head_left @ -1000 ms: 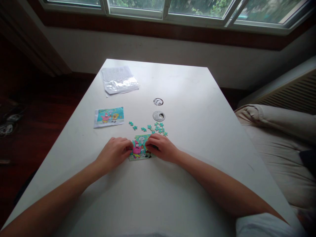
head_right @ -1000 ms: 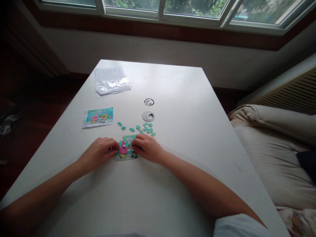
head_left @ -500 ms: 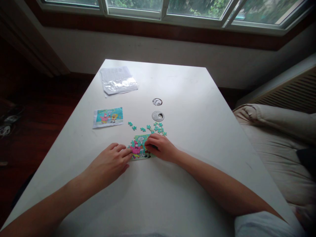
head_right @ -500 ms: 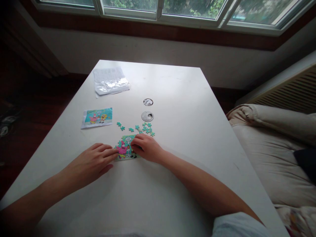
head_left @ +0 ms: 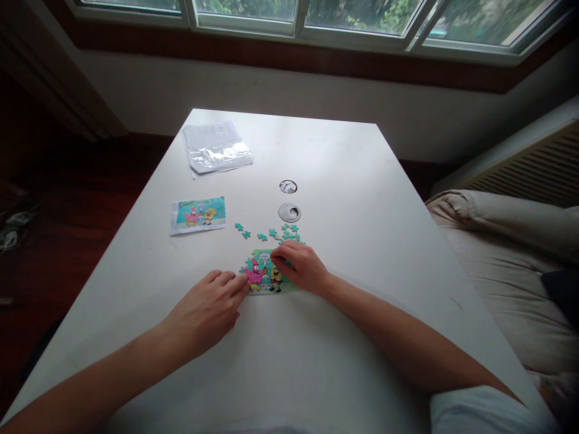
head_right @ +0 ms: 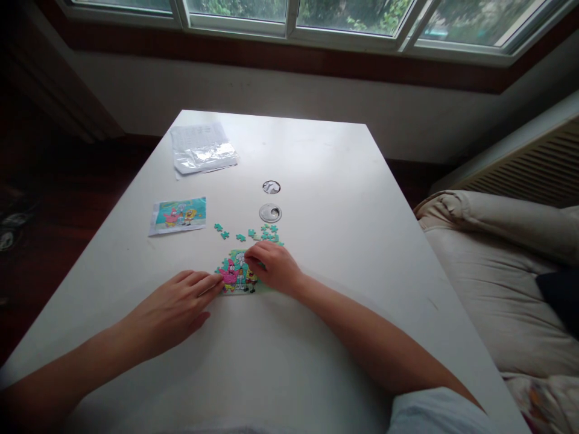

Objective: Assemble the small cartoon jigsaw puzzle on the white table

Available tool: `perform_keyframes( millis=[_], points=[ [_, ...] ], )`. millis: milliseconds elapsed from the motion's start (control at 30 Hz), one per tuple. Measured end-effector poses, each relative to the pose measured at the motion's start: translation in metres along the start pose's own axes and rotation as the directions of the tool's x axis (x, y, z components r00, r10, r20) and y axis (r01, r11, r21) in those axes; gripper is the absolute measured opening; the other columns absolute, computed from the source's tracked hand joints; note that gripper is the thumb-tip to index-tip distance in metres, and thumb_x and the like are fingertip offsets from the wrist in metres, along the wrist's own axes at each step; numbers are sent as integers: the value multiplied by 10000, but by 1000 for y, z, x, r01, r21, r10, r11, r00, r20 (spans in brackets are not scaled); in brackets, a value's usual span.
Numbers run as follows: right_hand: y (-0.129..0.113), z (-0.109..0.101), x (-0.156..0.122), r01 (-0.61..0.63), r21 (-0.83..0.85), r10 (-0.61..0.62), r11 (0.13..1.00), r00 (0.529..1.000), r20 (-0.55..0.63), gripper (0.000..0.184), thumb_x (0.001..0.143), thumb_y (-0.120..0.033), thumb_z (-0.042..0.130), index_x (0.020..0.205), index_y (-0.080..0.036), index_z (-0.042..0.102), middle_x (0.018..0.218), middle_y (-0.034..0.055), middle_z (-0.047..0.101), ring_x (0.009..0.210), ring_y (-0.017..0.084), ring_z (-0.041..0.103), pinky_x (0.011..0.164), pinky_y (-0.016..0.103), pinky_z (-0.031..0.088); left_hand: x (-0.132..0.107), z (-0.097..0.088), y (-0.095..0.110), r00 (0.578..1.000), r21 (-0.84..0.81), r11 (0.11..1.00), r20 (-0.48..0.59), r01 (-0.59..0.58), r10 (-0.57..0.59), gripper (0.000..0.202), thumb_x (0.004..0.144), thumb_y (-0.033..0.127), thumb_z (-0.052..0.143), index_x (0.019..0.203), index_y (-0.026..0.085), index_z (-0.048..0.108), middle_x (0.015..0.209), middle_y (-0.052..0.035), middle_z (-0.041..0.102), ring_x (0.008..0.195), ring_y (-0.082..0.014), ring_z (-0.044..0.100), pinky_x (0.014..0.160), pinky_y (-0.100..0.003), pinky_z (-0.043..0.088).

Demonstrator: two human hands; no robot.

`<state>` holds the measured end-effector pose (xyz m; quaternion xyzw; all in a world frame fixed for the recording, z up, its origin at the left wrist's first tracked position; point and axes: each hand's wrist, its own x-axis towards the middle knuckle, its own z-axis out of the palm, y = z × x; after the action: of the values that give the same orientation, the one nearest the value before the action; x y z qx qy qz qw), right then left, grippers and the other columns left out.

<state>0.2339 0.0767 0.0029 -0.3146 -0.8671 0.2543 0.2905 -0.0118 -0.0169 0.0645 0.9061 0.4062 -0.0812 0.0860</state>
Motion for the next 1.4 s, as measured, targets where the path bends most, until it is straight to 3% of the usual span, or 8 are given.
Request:
perform_keyframes(
  millis=[100,200,367,733,867,1033,1233,1400],
  points=[
    [11,-7,4,-105,-90,93,990,986,-137,137,988,-231,526,919,-211,642,868,54,649,863,199,569,830,334,449,1,6,3,1000,5,1000,-7,-25,25,470,901,214,586,1366,150,565,1394,-132,571,1218,-290,537,1040,-429,403],
    [23,-11,10,-192,-204,157,960,971,-179,84,959,-252,594,975,-222,671,972,76,660,967,238,555,885,381,444,3,14,10,998,9,999,-37,-42,42,509,926,247,561,1426,162,515,1466,-129,519,1289,-294,488,1075,-433,378],
    [29,-7,15,-212,-327,181,921,976,-123,136,932,-295,658,1041,-222,693,1010,84,634,993,252,533,915,403,426,10,28,25,995,6,998,-77,-64,64,547,960,338,556,1463,139,480,1546,-147,439,1346,-316,445,1123,-467,336],
    [4,-11,26,-178,-556,208,812,978,-10,66,945,-242,625,929,-194,666,972,114,651,992,278,522,840,406,373,28,50,42,971,-106,993,-236,-51,25,629,999,450,480,1539,147,371,1582,-134,399,1417,-328,387,1189,-491,266],
    [4,-11,27,-152,-559,183,815,983,-1,71,951,-229,608,915,-191,656,965,125,663,989,275,524,838,407,362,35,49,36,949,-250,966,-315,-71,-11,542,997,340,474,1512,182,411,1529,-119,469,1379,-294,431,1168,-478,323],
    [10,-12,27,-163,-524,201,836,980,15,39,920,-224,629,920,-197,657,955,100,661,981,259,536,826,381,361,42,43,18,903,-470,882,-364,33,-228,332,1008,251,429,1293,225,597,1353,-86,605,1229,-234,538,1073,-427,414],
    [14,-11,26,-191,-438,231,879,972,40,56,841,-210,685,864,-201,635,910,64,651,958,237,551,822,352,346,46,41,14,895,-497,866,-359,58,-266,293,987,244,475,1235,227,629,1298,-74,632,1188,-240,543,1048,-430,413],
    [11,-12,27,-144,-345,178,928,982,68,70,834,-207,693,855,-205,626,897,36,666,938,218,563,848,345,337,47,40,9,880,-524,848,-366,74,-303,288,975,252,494,1223,230,638,1279,-75,640,1177,-240,553,1043,-426,418]
  ],
)
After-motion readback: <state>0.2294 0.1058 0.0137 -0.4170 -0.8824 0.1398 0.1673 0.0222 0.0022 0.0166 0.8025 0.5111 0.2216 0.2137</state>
